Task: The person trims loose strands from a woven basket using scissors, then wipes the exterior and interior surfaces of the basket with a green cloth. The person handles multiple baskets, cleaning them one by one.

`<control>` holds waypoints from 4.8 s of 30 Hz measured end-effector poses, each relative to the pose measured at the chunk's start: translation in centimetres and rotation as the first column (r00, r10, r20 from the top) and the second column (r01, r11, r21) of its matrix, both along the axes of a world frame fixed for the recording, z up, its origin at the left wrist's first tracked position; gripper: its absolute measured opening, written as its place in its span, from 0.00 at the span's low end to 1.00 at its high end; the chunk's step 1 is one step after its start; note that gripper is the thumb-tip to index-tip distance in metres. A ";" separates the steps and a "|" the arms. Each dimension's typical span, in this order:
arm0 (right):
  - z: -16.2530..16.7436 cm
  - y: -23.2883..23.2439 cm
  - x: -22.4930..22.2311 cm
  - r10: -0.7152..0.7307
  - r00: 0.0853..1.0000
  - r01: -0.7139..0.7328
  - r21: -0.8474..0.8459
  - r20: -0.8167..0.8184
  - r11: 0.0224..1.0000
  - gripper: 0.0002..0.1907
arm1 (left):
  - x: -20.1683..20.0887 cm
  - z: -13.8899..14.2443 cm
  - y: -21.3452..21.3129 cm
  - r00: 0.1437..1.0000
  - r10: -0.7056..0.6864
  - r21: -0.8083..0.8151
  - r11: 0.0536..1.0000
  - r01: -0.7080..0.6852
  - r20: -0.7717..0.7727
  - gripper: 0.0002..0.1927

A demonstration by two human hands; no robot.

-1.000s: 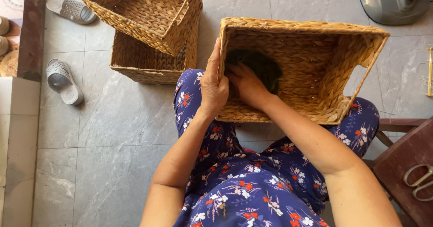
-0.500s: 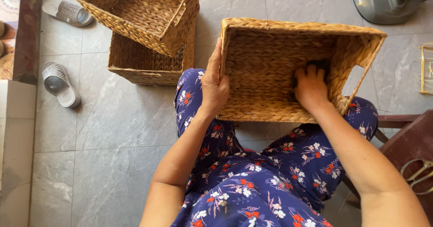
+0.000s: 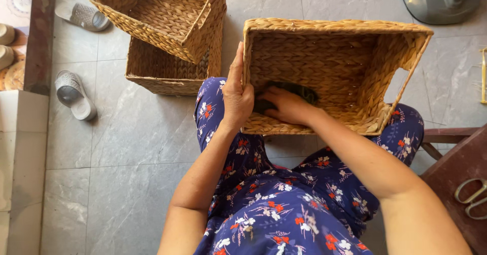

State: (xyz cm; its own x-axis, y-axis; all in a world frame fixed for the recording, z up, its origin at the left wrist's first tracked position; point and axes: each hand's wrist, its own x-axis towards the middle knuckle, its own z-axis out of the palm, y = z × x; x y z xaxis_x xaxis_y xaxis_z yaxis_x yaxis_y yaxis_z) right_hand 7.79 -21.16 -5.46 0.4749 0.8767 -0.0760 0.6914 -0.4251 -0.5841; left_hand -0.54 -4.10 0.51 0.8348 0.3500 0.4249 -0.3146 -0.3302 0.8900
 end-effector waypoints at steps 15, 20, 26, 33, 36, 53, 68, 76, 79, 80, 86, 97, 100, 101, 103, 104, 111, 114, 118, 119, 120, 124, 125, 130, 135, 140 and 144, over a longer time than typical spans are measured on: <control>2.1 -12.5 4.5 -0.509 0.834 0.551 -0.284 0.212 0.785 0.24 | 0.7 -0.6 -0.5 0.999 -0.018 0.003 1.000 0.018 0.047 0.48; 2.2 -4.7 5.2 -0.597 0.784 0.454 0.501 0.168 0.737 0.34 | 0.4 -0.5 -0.7 1.000 -0.020 -0.022 1.000 0.020 -0.022 0.49; 2.5 1.8 4.6 -0.166 0.761 0.184 0.037 0.628 0.982 0.28 | 0.5 -0.2 -0.6 0.999 -0.021 0.009 1.000 0.021 0.041 0.48; 2.0 -6.7 6.8 -0.415 0.759 0.450 0.058 0.502 0.891 0.34 | 0.6 -0.1 -0.3 0.998 -0.070 -0.040 0.997 0.070 0.008 0.48; 2.5 -11.4 6.7 -0.646 0.653 0.684 0.059 0.395 0.727 0.35 | 0.8 -0.2 -0.2 0.997 -0.079 -0.050 0.996 0.078 -0.006 0.48; 1.3 5.0 4.8 -0.370 0.857 0.240 0.357 0.360 0.903 0.27 | 0.3 0.0 0.2 0.999 -0.033 -0.014 0.999 0.033 0.019 0.50; -0.7 -8.2 7.3 -0.712 0.522 0.707 0.228 0.470 0.670 0.40 | 0.9 -0.3 -0.6 0.996 -0.066 -0.006 0.998 0.067 0.062 0.49; -0.8 4.0 1.6 -0.312 0.815 0.268 0.159 0.488 0.950 0.30 | 0.5 -0.3 -0.3 0.999 -0.010 -0.017 1.000 0.009 -0.041 0.49; -0.2 1.2 2.5 -0.198 0.860 0.122 0.186 0.470 0.975 0.23 | 0.3 -0.1 -0.1 0.999 -0.034 -0.033 0.999 0.034 0.007 0.50; 0.0 -0.9 3.2 -0.163 0.871 0.115 0.131 0.463 0.985 0.19 | 0.2 -0.1 0.0 0.999 -0.038 -0.027 0.999 0.038 0.011 0.49; 0.2 -14.0 4.2 -0.336 0.795 0.419 -0.056 0.506 0.906 0.17 | 0.5 -0.3 0.0 0.999 -0.040 -0.004 0.999 0.040 0.015 0.49; -1.4 -5.2 0.6 -0.389 0.902 0.431 -0.357 0.185 0.829 0.22 | 0.7 -0.3 -0.5 0.999 -0.027 -0.008 1.000 0.027 -0.033 0.50; -0.3 -3.0 0.2 -0.316 0.949 0.291 -0.366 -0.008 0.884 0.22 | 0.5 -0.3 -0.1 0.999 -0.014 0.025 1.000 0.015 -0.042 0.49; 0.1 -3.1 0.2 -0.284 0.959 0.262 -0.343 -0.014 0.902 0.22 | 0.3 -0.3 0.0 0.999 -0.022 0.033 0.999 0.024 -0.043 0.49; 0.9 -4.1 0.5 -0.215 0.976 0.203 -0.287 -0.014 0.936 0.23 | 0.1 -0.4 0.3 0.999 -0.037 0.055 0.998 0.038 -0.035 0.49; 1.3 -5.2 0.7 -0.200 0.979 0.178 -0.309 -0.042 0.934 0.25 | 0.1 -0.5 0.4 0.998 -0.038 0.041 0.998 0.040 -0.041 0.48; 4.0 -14.9 2.1 -0.156 0.928 0.360 -0.703 0.339 0.614 0.18 | 0.4 -1.1 0.1 1.000 -0.028 0.048 0.998 0.028 0.002 0.48; 5.0 -15.0 4.5 0.127 0.806 0.459 -0.747 0.578 0.482 0.12 | 0.6 -1.1 -0.2 1.000 -0.020 0.052 0.998 0.020 0.006 0.46; 6.7 -15.1 7.8 0.031 0.437 0.578 -0.307 0.899 0.756 0.13 | 0.5 -1.3 -0.4 0.989 -0.139 -0.040 0.989 0.141 0.052 0.46; 6.7 -15.3 7.9 0.104 0.411 0.595 -0.353 0.906 0.722 0.15 | 0.5 -1.4 -0.4 0.988 -0.150 -0.038 0.988 0.151 0.046 0.46; 6.5 -15.4 7.7 0.177 0.389 0.611 -0.397 0.904 0.685 0.16 | 0.5 -1.4 -0.3 0.986 -0.161 -0.033 0.986 0.163 0.039 0.47; 3.6 -15.3 3.5 0.202 0.699 0.532 -0.687 0.686 0.494 0.16 | 0.4 -1.2 -0.3 0.992 -0.122 -0.037 0.992 0.121 -0.027 0.40; 2.9 -15.3 2.3 0.126 0.785 0.486 -0.728 0.607 0.484 0.15 | 0.4 -1.0 -0.3 0.989 -0.150 -0.074 0.986 0.148 -0.013 0.43; 3.5 -15.7 -0.2 -0.079 0.882 0.393 -0.632 0.465 0.668 0.11 | 0.3 -0.5 -0.3 0.975 -0.222 -0.199 0.956 0.214 -0.017 0.49; 7.7 -14.6 5.8 0.095 0.663 0.565 -0.579 0.743 0.588 0.11 | 0.5 -0.4 -0.6 0.972 -0.233 -0.128 0.963 0.235 0.038 0.51; 8.9 -15.2 4.9 0.256 0.526 0.614 -0.571 0.811 0.545 0.12 | 0.1 -0.1 -0.8 0.976 -0.216 -0.144 0.967 0.212 -0.009 0.50; 8.3 -14.4 0.3 0.118 0.791 0.482 -0.730 0.601 0.484 0.12 | -0.2 -0.1 -0.3 0.977 -0.213 -0.177 0.962 0.206 -0.025 0.49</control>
State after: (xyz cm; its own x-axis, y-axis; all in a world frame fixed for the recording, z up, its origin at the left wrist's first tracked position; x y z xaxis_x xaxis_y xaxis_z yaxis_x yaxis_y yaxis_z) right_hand 8.11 -35.58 2.86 0.8271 0.4142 -0.3798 0.5617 -0.6304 0.5357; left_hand -0.69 -4.36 0.46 0.9135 0.2301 0.3354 -0.3203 -0.1014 0.9419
